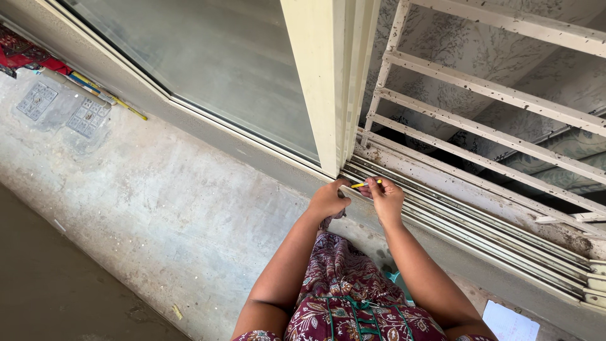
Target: The person cleans the lower section of a white window frame and security bars using a cloth and a small yellow tool. They wipe the horizontal bars and the bottom track, then use the tool to scrape debris from the track.
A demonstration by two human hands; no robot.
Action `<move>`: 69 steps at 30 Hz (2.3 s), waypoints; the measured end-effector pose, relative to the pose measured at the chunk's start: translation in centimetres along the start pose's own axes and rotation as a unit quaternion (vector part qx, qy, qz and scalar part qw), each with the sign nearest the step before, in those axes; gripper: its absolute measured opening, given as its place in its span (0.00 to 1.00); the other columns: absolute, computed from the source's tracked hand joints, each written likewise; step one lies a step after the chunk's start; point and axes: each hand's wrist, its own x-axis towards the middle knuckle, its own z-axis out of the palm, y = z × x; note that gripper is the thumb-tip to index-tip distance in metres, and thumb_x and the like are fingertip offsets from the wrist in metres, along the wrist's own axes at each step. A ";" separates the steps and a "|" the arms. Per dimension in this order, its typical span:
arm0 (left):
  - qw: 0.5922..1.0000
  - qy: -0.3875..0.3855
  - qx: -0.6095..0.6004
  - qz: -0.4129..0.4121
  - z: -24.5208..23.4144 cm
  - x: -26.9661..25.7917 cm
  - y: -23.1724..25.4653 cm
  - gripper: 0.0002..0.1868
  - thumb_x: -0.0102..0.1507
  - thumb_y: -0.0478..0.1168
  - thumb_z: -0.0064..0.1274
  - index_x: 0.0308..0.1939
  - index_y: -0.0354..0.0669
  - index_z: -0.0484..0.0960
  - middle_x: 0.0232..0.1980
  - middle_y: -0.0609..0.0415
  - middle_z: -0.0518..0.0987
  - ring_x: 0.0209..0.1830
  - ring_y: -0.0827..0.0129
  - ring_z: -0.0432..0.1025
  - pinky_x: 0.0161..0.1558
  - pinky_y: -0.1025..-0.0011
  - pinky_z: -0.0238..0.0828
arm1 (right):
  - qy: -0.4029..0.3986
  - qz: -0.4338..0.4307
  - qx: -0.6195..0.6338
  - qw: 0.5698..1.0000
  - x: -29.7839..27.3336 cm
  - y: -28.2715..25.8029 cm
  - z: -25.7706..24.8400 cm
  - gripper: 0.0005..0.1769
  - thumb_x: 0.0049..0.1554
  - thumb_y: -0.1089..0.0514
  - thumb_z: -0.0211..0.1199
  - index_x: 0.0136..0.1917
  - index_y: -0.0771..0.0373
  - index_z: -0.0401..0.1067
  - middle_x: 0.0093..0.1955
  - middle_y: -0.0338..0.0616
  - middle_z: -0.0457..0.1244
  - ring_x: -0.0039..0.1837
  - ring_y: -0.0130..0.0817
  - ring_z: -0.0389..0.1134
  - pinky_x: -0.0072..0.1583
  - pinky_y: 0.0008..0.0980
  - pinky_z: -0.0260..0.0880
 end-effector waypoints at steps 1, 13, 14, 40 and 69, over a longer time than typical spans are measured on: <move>1.000 0.002 -0.012 0.004 -0.2 -0.2 0.2 0.28 0.51 0.42 0.57 0.58 0.52 0.81 0.36 0.47 0.85 0.41 0.53 0.81 0.47 0.59 0.77 | -0.004 -0.007 0.004 1.000 -0.1 -0.2 0.1 0.10 0.64 0.61 0.60 0.51 0.72 0.75 0.45 0.50 0.70 0.46 0.37 0.76 0.50 0.33 0.81; 0.978 0.164 0.127 0.003 -4.1 -5.2 0.7 0.13 0.55 0.42 0.58 0.44 0.49 0.81 0.38 0.48 0.84 0.42 0.49 0.79 0.43 0.53 0.75 | -0.134 -0.102 -0.187 0.968 -0.7 -1.8 0.7 0.08 0.62 0.62 0.63 0.52 0.67 0.78 0.47 0.48 0.73 0.48 0.32 0.76 0.51 0.31 0.81; 0.982 0.147 0.121 -0.004 -4.1 -5.0 0.3 0.12 0.55 0.42 0.58 0.42 0.50 0.82 0.37 0.49 0.85 0.41 0.50 0.79 0.43 0.53 0.75 | -0.124 -0.107 -0.158 0.974 -0.3 -1.6 0.1 0.08 0.62 0.61 0.63 0.53 0.67 0.78 0.47 0.48 0.73 0.48 0.31 0.76 0.51 0.30 0.81; 0.987 0.022 0.159 0.025 0.3 0.7 0.4 0.26 0.52 0.42 0.56 0.56 0.56 0.82 0.41 0.45 0.85 0.45 0.48 0.79 0.48 0.53 0.76 | 0.001 -0.092 -0.362 0.928 -0.5 -1.2 -0.6 0.13 0.62 0.51 0.65 0.49 0.63 0.80 0.36 0.42 0.73 0.38 0.29 0.76 0.40 0.28 0.74; 0.993 0.053 0.102 0.033 -2.6 -1.8 0.8 0.28 0.52 0.42 0.59 0.58 0.53 0.77 0.38 0.48 0.84 0.43 0.50 0.79 0.46 0.54 0.75 | -0.026 -0.105 -0.180 0.978 1.0 -0.4 -1.8 0.11 0.63 0.57 0.63 0.52 0.68 0.77 0.42 0.47 0.72 0.43 0.30 0.76 0.45 0.29 0.79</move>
